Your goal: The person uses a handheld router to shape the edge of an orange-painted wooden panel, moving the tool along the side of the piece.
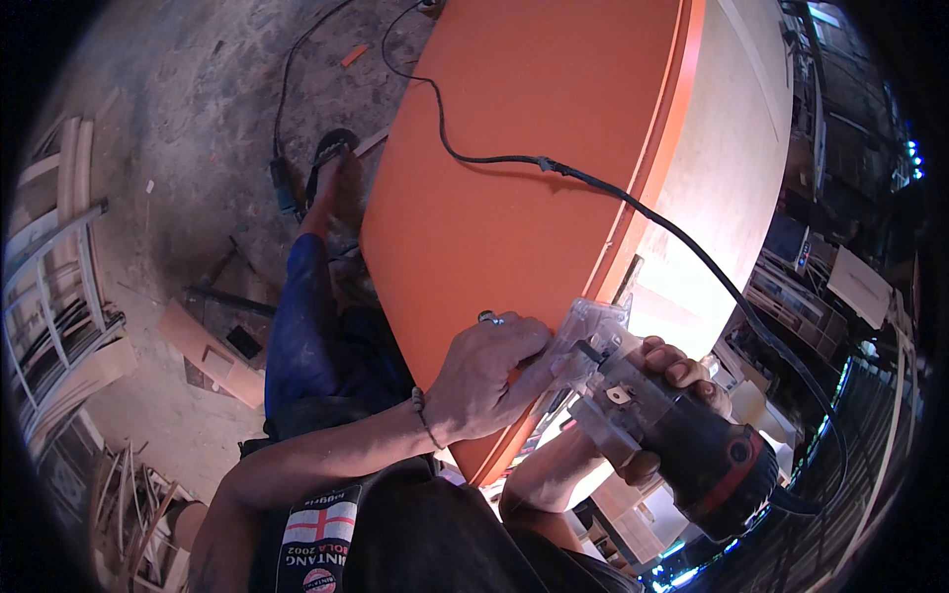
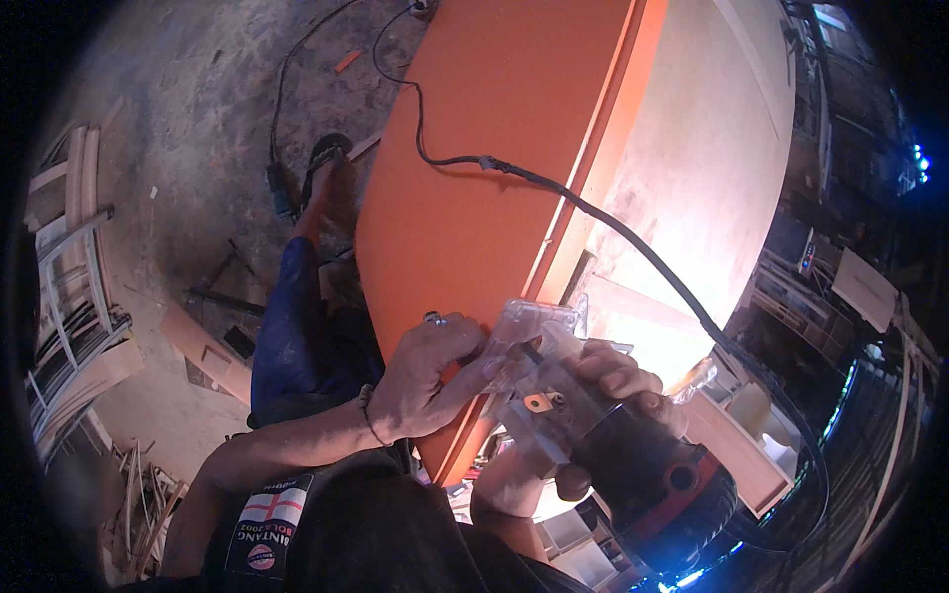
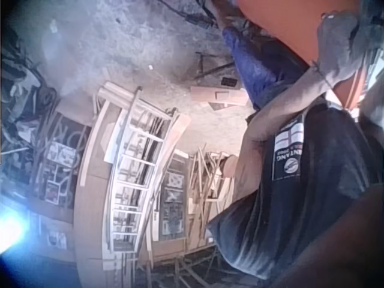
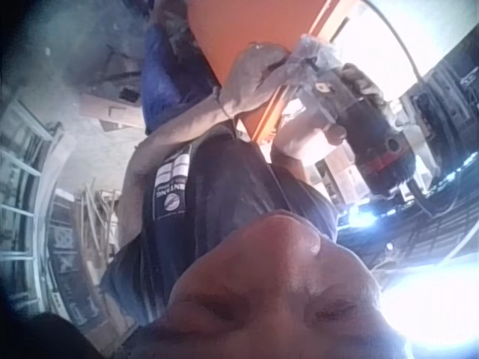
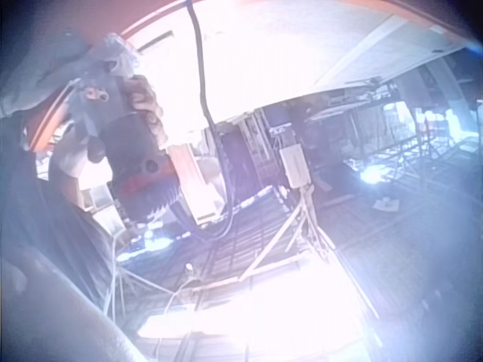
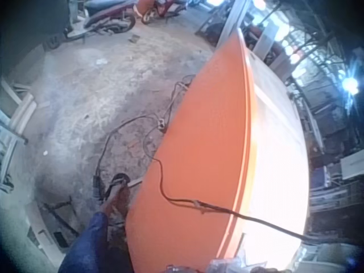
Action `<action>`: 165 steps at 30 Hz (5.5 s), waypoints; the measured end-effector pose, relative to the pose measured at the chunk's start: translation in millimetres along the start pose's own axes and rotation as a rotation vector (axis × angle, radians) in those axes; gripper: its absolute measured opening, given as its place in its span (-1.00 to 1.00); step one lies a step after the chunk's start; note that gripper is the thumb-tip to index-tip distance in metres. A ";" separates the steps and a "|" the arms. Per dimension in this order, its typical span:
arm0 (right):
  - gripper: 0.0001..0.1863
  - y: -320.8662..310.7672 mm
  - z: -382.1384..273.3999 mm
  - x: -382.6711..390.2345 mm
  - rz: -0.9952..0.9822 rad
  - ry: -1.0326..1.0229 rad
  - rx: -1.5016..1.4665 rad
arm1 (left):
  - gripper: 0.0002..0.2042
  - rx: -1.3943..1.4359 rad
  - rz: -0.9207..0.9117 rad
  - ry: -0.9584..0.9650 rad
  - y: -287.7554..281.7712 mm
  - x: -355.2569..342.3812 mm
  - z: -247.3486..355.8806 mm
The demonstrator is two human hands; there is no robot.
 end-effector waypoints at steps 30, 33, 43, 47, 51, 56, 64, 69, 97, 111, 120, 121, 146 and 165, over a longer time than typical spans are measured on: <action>-0.05 17.0 -10.2 13.9 -0.120 0.063 0.010 | -0.79 0.048 -0.074 -0.061 2.6 13.8 6.5; -0.06 28.0 -4.9 22.8 0.175 -0.044 0.073 | -0.79 0.020 -0.091 -0.056 2.2 16.0 6.8; -0.10 28.8 -8.7 17.6 0.100 -0.006 0.113 | -0.81 0.024 -0.084 -0.071 2.1 15.8 8.1; -0.08 32.9 -16.6 16.1 0.115 0.105 0.153 | -0.80 0.059 -0.078 -0.075 3.0 18.5 5.5; -0.07 32.2 -12.1 34.3 0.224 0.091 0.157 | -0.78 0.042 -0.092 -0.062 5.9 23.5 4.7; -0.06 31.2 -7.5 33.6 0.156 -0.045 0.137 | -0.77 0.056 -0.075 -0.018 5.3 25.3 6.3; -0.10 33.4 -7.7 35.3 0.141 -0.060 0.155 | -0.74 0.045 -0.083 -0.052 6.0 28.9 5.9; -0.11 32.0 -7.4 37.0 0.162 -0.073 0.160 | -0.73 0.060 -0.083 -0.059 5.3 31.2 5.4; -0.33 -20.1 -32.9 60.0 -0.163 0.115 0.030 | -0.76 0.046 -0.104 -0.048 9.2 43.3 2.8; 0.05 0.6 -36.7 59.3 -0.167 0.103 0.104 | -0.77 0.044 -0.144 -0.055 11.7 57.6 -1.9; -0.57 -13.2 -39.9 62.1 -0.268 0.117 0.064 | -0.79 0.038 -0.171 -0.066 11.3 59.0 1.8; -0.58 -14.2 -40.4 63.3 -0.277 0.111 0.058 | -0.80 0.025 -0.180 -0.059 10.9 59.6 1.9; -0.02 -5.3 -35.7 71.6 -0.212 0.119 0.024 | -0.81 0.052 -0.122 -0.032 11.9 63.0 1.9; -0.58 -6.9 -46.4 65.9 -0.284 0.144 0.022 | -0.79 0.039 -0.183 -0.012 14.8 65.1 -3.9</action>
Point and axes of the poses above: each hand's wrist, its own x-axis away from the middle knuckle, its own y-axis out of the palm, z = x × y, the point moved 2 cm from there along -x, towards the middle knuckle, and after that the axes turned 7 degrees about -z, right-handed, at the moved point
